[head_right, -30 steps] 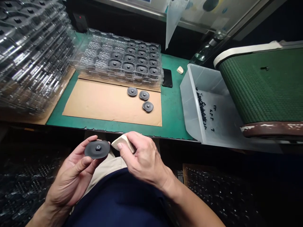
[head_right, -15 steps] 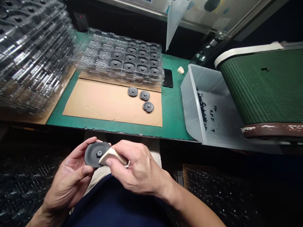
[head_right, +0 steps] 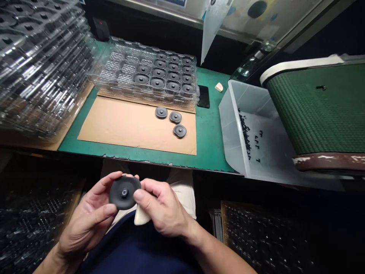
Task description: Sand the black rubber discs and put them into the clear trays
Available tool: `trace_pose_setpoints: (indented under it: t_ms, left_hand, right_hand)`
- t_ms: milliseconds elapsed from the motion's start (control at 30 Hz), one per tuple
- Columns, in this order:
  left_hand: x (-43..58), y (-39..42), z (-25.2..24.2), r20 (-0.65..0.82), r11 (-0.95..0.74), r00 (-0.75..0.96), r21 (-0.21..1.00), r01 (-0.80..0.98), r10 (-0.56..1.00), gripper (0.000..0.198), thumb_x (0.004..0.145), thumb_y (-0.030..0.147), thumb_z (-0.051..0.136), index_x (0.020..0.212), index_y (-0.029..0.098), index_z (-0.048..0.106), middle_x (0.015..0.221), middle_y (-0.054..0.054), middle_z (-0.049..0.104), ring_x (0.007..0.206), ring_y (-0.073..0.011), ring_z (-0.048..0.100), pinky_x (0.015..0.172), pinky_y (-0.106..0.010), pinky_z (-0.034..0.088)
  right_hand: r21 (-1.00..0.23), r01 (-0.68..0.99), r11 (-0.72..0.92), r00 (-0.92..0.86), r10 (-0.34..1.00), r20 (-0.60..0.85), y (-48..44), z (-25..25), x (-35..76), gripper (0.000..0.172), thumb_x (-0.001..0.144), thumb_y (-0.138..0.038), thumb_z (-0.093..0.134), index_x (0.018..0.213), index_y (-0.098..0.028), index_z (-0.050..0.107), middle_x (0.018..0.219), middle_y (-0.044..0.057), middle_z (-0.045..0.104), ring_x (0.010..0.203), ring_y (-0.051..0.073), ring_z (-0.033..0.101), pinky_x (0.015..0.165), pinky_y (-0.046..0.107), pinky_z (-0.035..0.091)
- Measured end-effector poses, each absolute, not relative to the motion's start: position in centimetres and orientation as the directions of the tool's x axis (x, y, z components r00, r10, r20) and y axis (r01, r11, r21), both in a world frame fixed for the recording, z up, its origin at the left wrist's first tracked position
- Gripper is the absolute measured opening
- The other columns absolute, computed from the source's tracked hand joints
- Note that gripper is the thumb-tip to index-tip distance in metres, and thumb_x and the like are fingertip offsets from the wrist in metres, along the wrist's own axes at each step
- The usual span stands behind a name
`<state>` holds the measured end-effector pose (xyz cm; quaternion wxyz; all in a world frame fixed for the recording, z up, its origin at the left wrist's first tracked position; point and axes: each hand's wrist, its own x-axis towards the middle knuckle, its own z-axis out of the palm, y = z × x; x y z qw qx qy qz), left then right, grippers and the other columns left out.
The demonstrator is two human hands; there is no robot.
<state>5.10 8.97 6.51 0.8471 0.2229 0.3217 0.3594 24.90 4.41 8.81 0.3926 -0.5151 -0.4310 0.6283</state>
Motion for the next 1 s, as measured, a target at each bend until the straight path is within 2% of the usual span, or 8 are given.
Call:
trace_pose_setpoints:
  t_ms: [100, 200, 367, 500, 600, 733, 867, 1000]
  left_hand:
    - [5.8, 9.2, 6.0, -0.466, 0.642, 0.454, 0.652, -0.404, 0.759, 0.039, 0.088, 0.02, 0.078, 0.127, 0.026, 0.076, 0.118, -0.008, 0.08, 0.11, -0.0205, 0.074, 0.098, -0.025, 0.056]
    - [6.5, 9.3, 5.7, -0.534, 0.648, 0.37, 0.661, -0.378, 0.76, 0.031, 0.089, 0.024, 0.079, 0.119, 0.024, 0.08, 0.106, -0.006, 0.082, 0.094, -0.0144, 0.075, 0.089, -0.018, 0.057]
    - [7.3, 8.8, 5.6, -0.491, 0.632, 0.412, 0.69, -0.354, 0.767, 0.042, 0.094, 0.027, 0.073, 0.136, 0.027, 0.069, 0.122, -0.006, 0.078, 0.11, -0.0182, 0.071, 0.095, -0.022, 0.055]
    - [7.5, 8.7, 5.4, -0.429, 0.627, 0.498, 0.697, -0.348, 0.753, 0.047, 0.096, 0.029, 0.07, 0.143, 0.026, 0.063, 0.127, -0.01, 0.075, 0.123, -0.0247, 0.066, 0.107, -0.032, 0.05]
    - [7.6, 8.8, 4.8, -0.475, 0.658, 0.489, 0.679, -0.325, 0.732, 0.045, 0.095, 0.033, 0.072, 0.138, 0.024, 0.067, 0.117, -0.01, 0.079, 0.114, -0.0244, 0.07, 0.102, -0.032, 0.052]
    - [7.9, 9.3, 3.6, -0.551, 0.652, 0.375, 0.72, -0.238, 0.745, 0.03, 0.087, 0.039, 0.08, 0.11, 0.02, 0.078, 0.091, -0.007, 0.08, 0.089, -0.0206, 0.073, 0.085, -0.027, 0.055]
    - [8.5, 9.9, 3.4, -0.55, 0.63, 0.341, 0.751, -0.198, 0.763, 0.025, 0.079, 0.04, 0.087, 0.085, 0.017, 0.078, 0.077, -0.004, 0.075, 0.074, -0.0173, 0.069, 0.07, -0.023, 0.052]
    - [9.2, 9.7, 3.4, -0.576, 0.675, 0.36, 0.678, -0.292, 0.734, 0.035, 0.078, 0.046, 0.085, 0.1, 0.018, 0.081, 0.087, -0.008, 0.077, 0.084, -0.0224, 0.07, 0.082, -0.03, 0.053]
  right_hand:
    - [-0.975, 0.127, -0.183, -0.143, 0.969, -0.201, 3.9, 8.9, 24.2, 0.032, 0.106, -0.039, 0.048, 0.085, -0.017, 0.056, 0.077, -0.002, 0.048, 0.069, 0.011, 0.041, 0.066, 0.026, 0.035]
    - [-0.968, 0.165, -0.191, -0.087, 0.974, -0.207, 3.9, 8.7, 23.9, 0.031, 0.107, -0.038, 0.046, 0.085, -0.018, 0.054, 0.076, -0.003, 0.046, 0.068, 0.011, 0.04, 0.065, 0.027, 0.034]
    - [-0.978, 0.039, -0.205, 0.026, 0.979, -0.204, 4.0, 8.0, 23.6, 0.036, 0.108, -0.041, 0.045, 0.079, -0.019, 0.048, 0.075, -0.004, 0.043, 0.066, 0.01, 0.035, 0.06, 0.025, 0.033]
    - [-0.98, 0.136, -0.147, 0.054, 0.989, -0.141, 3.6, 7.3, 23.4, 0.035, 0.109, -0.037, 0.042, 0.08, -0.019, 0.049, 0.075, -0.002, 0.047, 0.067, 0.011, 0.04, 0.064, 0.026, 0.034]
    - [-0.973, 0.19, -0.131, 0.029, 0.991, -0.128, 3.2, 6.7, 23.4, 0.036, 0.11, -0.037, 0.038, 0.08, -0.019, 0.05, 0.077, 0.0, 0.051, 0.069, 0.012, 0.044, 0.067, 0.028, 0.035]
    - [-0.957, 0.267, -0.112, -0.038, 0.991, -0.126, 3.2, 6.0, 23.5, 0.038, 0.109, -0.038, 0.037, 0.079, -0.019, 0.05, 0.075, 0.0, 0.05, 0.068, 0.012, 0.043, 0.067, 0.029, 0.034]
    - [-0.969, 0.24, -0.065, -0.077, 0.993, -0.086, 3.4, 5.1, 23.4, 0.043, 0.108, -0.045, 0.037, 0.075, -0.019, 0.049, 0.07, -0.001, 0.045, 0.063, 0.012, 0.042, 0.062, 0.027, 0.033]
    - [-0.962, 0.177, -0.21, 0.187, 0.966, -0.176, 2.8, 3.7, 22.6, 0.052, 0.104, -0.057, 0.042, 0.075, -0.018, 0.061, 0.071, 0.003, 0.058, 0.068, 0.016, 0.054, 0.066, 0.026, 0.043]
